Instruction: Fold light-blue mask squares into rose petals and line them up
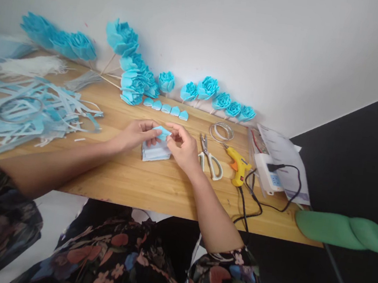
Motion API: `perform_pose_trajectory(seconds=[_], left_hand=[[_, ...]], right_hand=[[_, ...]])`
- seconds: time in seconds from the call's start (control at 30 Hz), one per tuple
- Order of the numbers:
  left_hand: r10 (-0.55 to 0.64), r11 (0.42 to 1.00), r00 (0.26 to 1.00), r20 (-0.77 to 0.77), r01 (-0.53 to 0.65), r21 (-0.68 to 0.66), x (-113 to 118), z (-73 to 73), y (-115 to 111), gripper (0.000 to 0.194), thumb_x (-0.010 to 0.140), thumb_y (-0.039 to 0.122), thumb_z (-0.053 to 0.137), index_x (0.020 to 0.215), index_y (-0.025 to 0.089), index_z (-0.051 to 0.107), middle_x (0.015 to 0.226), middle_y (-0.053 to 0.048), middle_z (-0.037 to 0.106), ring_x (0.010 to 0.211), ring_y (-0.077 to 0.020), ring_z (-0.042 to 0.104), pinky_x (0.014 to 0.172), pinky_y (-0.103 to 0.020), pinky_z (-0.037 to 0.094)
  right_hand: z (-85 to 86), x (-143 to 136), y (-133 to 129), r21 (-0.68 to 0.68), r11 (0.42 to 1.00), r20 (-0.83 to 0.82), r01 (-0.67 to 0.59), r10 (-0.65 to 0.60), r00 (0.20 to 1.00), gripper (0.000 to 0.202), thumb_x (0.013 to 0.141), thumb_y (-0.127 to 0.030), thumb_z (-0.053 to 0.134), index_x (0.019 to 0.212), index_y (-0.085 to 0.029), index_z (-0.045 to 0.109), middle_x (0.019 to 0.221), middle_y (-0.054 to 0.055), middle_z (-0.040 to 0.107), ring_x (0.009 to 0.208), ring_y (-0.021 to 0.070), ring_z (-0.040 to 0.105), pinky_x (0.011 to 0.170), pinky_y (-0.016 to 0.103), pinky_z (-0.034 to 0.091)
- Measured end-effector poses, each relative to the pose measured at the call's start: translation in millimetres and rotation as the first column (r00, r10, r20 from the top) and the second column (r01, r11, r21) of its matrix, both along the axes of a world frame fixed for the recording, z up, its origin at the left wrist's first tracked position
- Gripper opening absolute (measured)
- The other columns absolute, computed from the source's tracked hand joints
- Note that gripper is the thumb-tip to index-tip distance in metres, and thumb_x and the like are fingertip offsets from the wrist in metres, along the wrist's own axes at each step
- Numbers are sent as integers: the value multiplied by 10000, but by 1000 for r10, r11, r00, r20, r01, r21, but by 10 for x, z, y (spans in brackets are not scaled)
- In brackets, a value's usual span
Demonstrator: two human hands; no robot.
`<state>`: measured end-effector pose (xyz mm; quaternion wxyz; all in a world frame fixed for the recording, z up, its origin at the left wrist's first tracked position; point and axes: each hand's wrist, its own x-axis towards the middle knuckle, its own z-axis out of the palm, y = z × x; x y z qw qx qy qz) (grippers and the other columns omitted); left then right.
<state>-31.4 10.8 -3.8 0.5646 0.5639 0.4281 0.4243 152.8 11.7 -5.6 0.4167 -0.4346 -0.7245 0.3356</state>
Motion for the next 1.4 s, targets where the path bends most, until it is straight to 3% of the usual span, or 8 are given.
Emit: perform_pose_trajectory(seconds=[0.17,0.47,0.77,0.87,0.97,1.07,1.23,1.4], left_hand=[[9,1000,1000,5,-9,-8,3,-12,3,192,844,285,646,734,141,582,591,14,593,487,-64,510,487,-182,408],[4,1000,998,-60,-2,28,-17,5,-3,198,803,330,668,747,145,625,604,7,599,498,-75,511,490,-194,408],[8,997,996,-94,-1,82,-17,12,-27,223,727,359,697,691,154,617,566,19,576,482,-77,495,475,-198,391],[52,995,994,-92,-43,94,-24,7,-6,241,724,380,691,695,150,626,587,4,607,476,-77,489,471,-203,389],[108,988,993,-48,-102,114,-35,4,21,246,720,388,685,700,150,624,610,-7,630,491,-83,502,481,-209,401],[137,982,990,-24,-132,137,-38,12,30,238,721,379,679,692,151,617,600,-8,628,493,-86,502,482,-213,400],[142,979,990,0,-140,151,-31,16,23,220,732,362,671,686,156,610,615,-13,640,505,-86,513,482,-206,405],[117,978,993,6,-116,173,-29,-24,27,225,748,374,662,706,159,612,626,-14,646,512,-89,524,486,-205,412]], right_hand=[[4,8,-5,10,1000,20,-10,9,1000,348,825,-213,585,1163,-227,668,809,-16,618,724,124,585,731,279,504],[32,2,2,-18,1000,33,22,-21,999,336,821,-243,592,1145,-234,681,827,-2,647,746,137,596,752,293,514],[42,-17,-27,11,998,54,-63,62,997,356,833,-238,586,1178,-210,666,848,-12,678,751,120,618,737,254,505],[65,84,63,56,998,79,13,-17,997,350,846,-238,571,1180,-199,670,856,-11,679,774,116,627,771,244,506],[135,347,228,93,978,55,187,-192,980,372,879,-263,507,1213,-178,647,918,27,698,796,144,640,778,278,513],[210,676,354,166,876,183,452,-478,859,334,847,-230,533,1133,-178,697,933,59,732,836,195,670,799,324,516],[182,931,287,148,908,640,392,-391,662,257,834,-177,574,1015,-207,754,939,78,767,887,249,697,803,353,518],[41,814,194,168,886,737,433,-404,541,210,868,-245,609,1017,-213,754,988,90,773,900,246,705,791,322,508]])
